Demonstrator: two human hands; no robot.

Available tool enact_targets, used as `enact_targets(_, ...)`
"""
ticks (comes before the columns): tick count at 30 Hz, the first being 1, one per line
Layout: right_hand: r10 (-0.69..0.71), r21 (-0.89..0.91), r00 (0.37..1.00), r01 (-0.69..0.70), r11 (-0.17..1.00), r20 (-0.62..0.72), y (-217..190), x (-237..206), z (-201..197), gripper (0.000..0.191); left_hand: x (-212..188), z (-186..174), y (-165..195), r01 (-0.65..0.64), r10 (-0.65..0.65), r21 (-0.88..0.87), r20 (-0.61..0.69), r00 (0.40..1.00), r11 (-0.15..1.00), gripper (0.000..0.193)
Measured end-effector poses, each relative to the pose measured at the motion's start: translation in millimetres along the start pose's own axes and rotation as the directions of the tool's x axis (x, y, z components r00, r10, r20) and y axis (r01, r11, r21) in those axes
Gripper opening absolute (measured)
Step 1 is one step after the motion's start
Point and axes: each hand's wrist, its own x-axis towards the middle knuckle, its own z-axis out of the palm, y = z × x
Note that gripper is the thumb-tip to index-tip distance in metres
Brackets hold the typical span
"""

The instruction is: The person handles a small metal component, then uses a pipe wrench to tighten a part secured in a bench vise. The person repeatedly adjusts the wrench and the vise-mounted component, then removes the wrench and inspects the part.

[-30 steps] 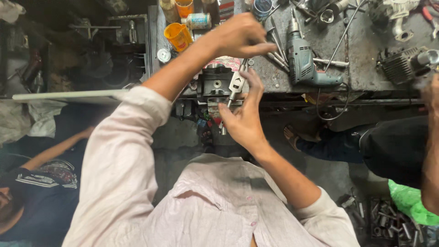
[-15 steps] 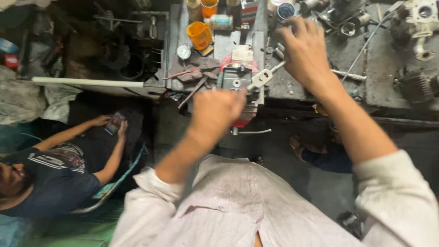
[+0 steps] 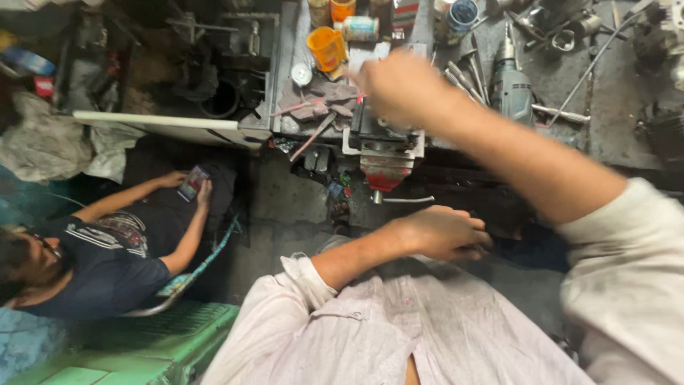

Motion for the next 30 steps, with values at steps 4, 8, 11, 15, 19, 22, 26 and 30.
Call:
enact_targets(4, -0.159, -0.134, 0.943, 0.125, 0.983, -0.293, -33.9, -36.5, 45.3, 0.035, 1.9, 33.8, -34.3, -0.063, 0.070, -0.087, 0.087, 0.994, 0.994, 0.032)
enact_targets(8, -0.520, -0.302, 0.564, 0.438, 0.847, -0.641, -15.8, -103.7, 70.7, 0.012, -31.7, 33.0, -66.1, -0.111, 0.100, -0.103, -0.105, 0.989, 0.989, 0.043)
enact_targets(11, -0.183, 0.043, 0.511, 0.399, 0.916, -0.840, 21.0, -143.2, 78.3, 0.022, -95.8, 18.6, -84.3, 0.278, -0.233, -0.268, 0.190, 0.954, 0.922, 0.055)
enact_targets(15, 0.653, 0.868, 0.585, 0.423, 0.259, -0.481, 72.2, -130.0, 98.7, 0.025, -157.6, 11.6, -92.6, 0.460, -0.436, -0.339, 0.148, 0.888, 0.821, 0.066)
enact_targets(19, 0.524, 0.971, 0.831, 0.075, 0.227, -0.187, 111.6, -76.3, 96.4, 0.018, -177.2, 12.2, -88.4, 0.531, -0.528, -0.250, 0.083, 0.845, 0.810, 0.068)
enact_targets(22, 0.455, 0.768, 0.881, -0.377, 0.517, 0.127, 120.5, -26.7, 84.2, 0.028, -168.5, 13.8, -83.5, 0.504, -0.530, -0.303, -0.005, 0.848, 0.809, 0.061)
enact_targets(26, 0.424, -0.204, 0.878, -0.384, 0.901, 0.222, 125.7, -2.2, 39.8, 0.043, -148.7, 17.6, -79.6, 0.530, -0.551, -0.274, -0.002, 0.834, 0.803, 0.053)
enact_targets(30, 0.585, -0.235, 0.785, -0.541, 0.808, 0.204, 110.6, -27.5, -18.4, 0.052, -147.4, 20.1, -80.9, 0.433, -0.467, -0.323, -0.032, 0.883, 0.841, 0.048)
